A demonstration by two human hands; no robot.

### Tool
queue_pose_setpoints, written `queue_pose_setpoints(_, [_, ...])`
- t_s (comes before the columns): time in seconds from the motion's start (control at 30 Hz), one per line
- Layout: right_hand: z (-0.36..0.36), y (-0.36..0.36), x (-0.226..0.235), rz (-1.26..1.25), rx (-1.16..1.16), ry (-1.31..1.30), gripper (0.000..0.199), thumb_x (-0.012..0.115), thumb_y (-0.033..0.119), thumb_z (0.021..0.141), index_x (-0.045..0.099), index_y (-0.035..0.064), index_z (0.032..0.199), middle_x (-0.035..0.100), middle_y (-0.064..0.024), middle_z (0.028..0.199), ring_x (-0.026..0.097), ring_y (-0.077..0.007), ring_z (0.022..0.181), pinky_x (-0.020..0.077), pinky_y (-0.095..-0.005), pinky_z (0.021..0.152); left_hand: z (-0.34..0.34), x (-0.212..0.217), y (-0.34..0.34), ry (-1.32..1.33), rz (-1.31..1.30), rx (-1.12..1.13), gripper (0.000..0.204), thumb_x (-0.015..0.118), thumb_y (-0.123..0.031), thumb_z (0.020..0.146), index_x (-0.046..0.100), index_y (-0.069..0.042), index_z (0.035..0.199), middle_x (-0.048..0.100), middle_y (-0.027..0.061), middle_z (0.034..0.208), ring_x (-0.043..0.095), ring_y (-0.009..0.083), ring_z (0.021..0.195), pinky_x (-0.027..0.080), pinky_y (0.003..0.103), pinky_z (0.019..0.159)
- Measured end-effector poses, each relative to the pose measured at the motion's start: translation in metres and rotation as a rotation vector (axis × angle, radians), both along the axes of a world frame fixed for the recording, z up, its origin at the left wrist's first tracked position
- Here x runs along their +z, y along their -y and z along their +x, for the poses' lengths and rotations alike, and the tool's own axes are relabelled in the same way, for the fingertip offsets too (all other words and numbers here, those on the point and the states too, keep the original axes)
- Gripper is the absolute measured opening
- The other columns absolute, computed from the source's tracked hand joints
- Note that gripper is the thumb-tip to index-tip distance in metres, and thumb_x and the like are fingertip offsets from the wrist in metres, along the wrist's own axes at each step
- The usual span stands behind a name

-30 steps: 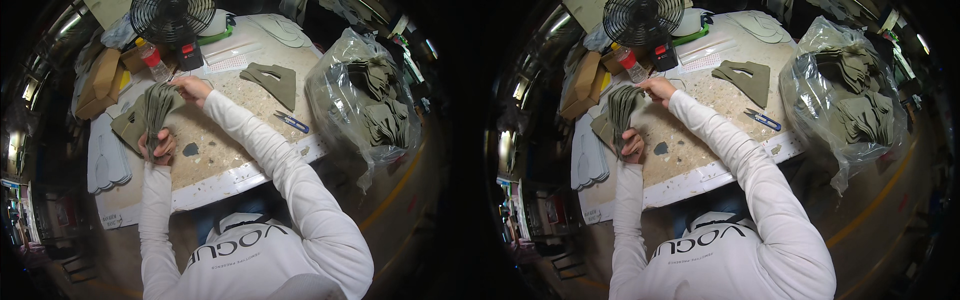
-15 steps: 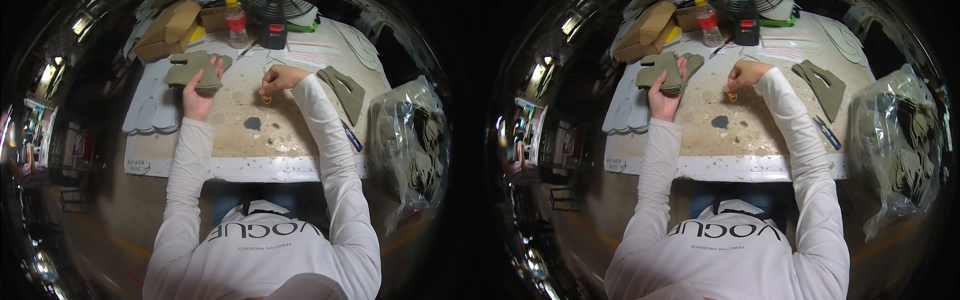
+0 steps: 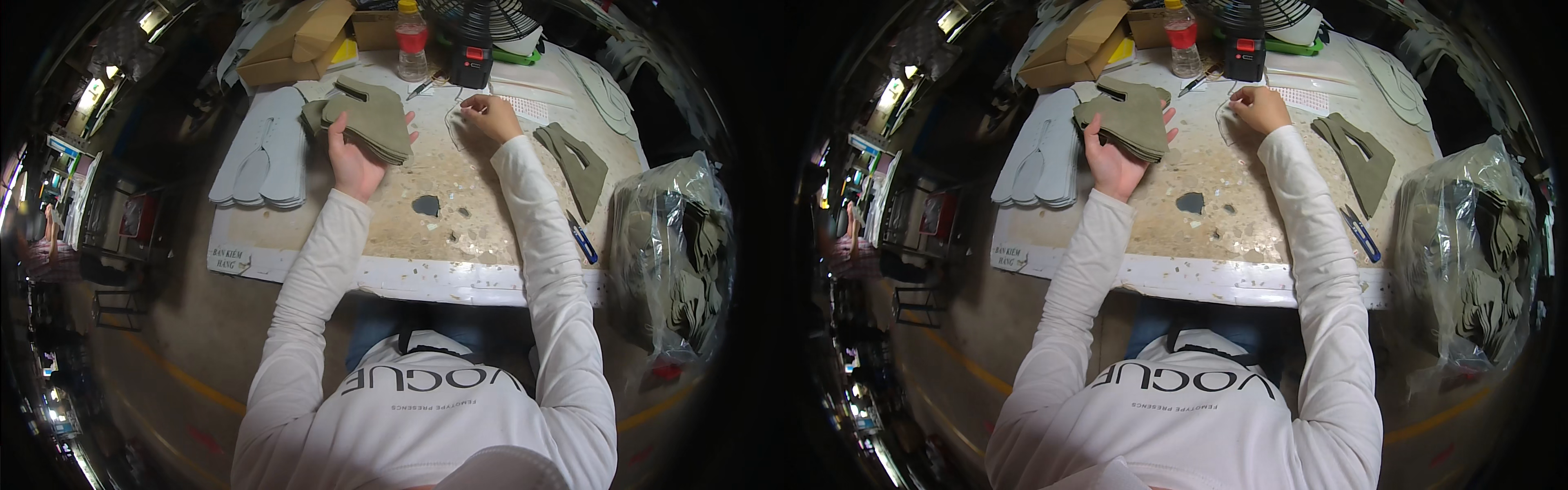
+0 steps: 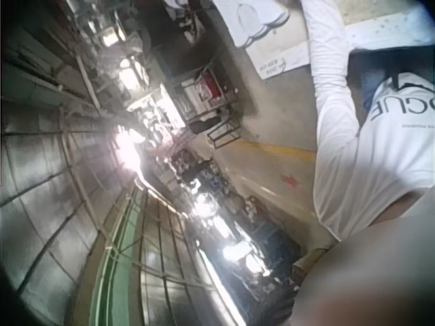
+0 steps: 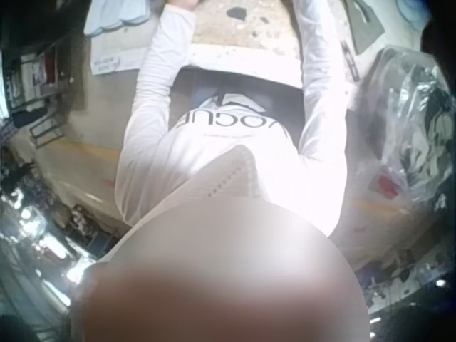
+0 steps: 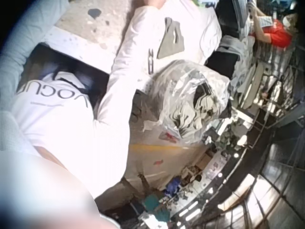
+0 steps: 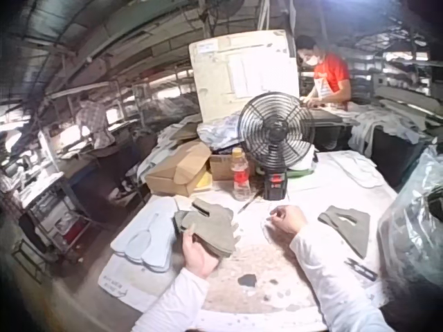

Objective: The person sorts and stacks olive-green fabric pieces on a worktable, aligning edges and organizing them into neat piles. The person repeatedly picks up pieces, checks alignment, and places them into stacks.

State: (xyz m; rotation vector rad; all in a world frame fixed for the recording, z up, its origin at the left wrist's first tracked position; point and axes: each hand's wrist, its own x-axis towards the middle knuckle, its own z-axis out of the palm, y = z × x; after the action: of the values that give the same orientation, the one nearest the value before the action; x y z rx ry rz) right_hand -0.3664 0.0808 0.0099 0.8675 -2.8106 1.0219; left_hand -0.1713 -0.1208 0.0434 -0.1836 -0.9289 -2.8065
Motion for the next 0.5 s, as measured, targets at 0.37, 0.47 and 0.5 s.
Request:
queue_pose_setpoints(0.37, [0.011, -0.016, 0.009, 0.466, -0.482, -0.448, 0.026, 0.063, 0.012, 0.083, 0.065, 0.0092, 0.108, 0.061, -0.0134, 0.114, 0.061, -0.0312, 0.099, 0.0520, -0.0433, 0.079, -0.008, -0.020, -0.010, 0.092, 0.015, -0.014, 0.057, 0.052, -0.043, 0.096, 0.042, -0.004, 0.137, 0.049, 0.0123, 0.139, 0.045, 0.0282, 0.130, 0.033, 0.046, 0.110])
queue_pose_setpoints(0.47, [0.028, -0.015, 0.041, 0.085, -0.295, -0.638, 0.023, 0.069, 0.017, 0.081, 0.067, 0.0091, 0.103, 0.064, -0.0113, 0.102, 0.061, -0.0276, 0.095, 0.0507, -0.0385, 0.078, -0.007, -0.019, -0.017, 0.032, 0.057, -0.046, 0.068, 0.050, -0.056, 0.093, 0.040, -0.006, 0.139, 0.046, 0.0118, 0.141, 0.042, 0.0278, 0.131, 0.031, 0.047, 0.110])
queue_pose_setpoints(0.5, [0.036, -0.011, 0.052, -0.031, -0.193, -0.628, 0.024, 0.070, 0.018, 0.082, 0.067, 0.0091, 0.103, 0.065, -0.0110, 0.099, 0.062, -0.0267, 0.094, 0.0509, -0.0375, 0.077, -0.006, -0.018, -0.018, 0.056, 0.071, -0.042, 0.071, 0.048, -0.059, 0.093, 0.040, -0.006, 0.140, 0.046, 0.0117, 0.141, 0.042, 0.0278, 0.131, 0.032, 0.048, 0.110])
